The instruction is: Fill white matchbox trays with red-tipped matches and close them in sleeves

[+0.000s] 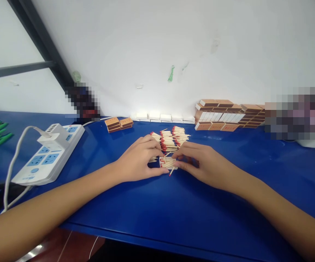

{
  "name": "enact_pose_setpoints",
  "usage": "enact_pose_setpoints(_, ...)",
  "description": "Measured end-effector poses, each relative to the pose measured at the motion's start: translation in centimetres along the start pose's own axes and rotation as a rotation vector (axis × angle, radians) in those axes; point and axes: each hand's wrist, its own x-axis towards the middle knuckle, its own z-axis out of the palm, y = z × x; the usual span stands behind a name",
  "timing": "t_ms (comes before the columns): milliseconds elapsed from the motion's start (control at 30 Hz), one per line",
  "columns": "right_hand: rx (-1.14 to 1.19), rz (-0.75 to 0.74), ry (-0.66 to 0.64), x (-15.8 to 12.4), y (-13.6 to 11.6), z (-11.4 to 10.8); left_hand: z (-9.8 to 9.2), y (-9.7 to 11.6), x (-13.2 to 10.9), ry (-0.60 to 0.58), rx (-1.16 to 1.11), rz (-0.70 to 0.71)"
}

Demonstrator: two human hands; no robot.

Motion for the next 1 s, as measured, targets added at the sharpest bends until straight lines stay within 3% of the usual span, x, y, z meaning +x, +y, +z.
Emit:
enact_pose_setpoints(467,0.085,0.018,-0.244,-0.2,-0.1,-0.8,-0.2,0.0,0.0,-0.012,0.012,0.002)
enact_pose_setpoints(800,0.049,0.024,-0.270,-0.5,-1.3,-0.6,0.0,-0.3,0.0,0.002,0.002,0.005)
enact_pose_setpoints(1000,0.035,0.036,-0.104,-0.3,-1.2,-0.2,-0.1,-0.2,0.0,0.013,0.006,0.035)
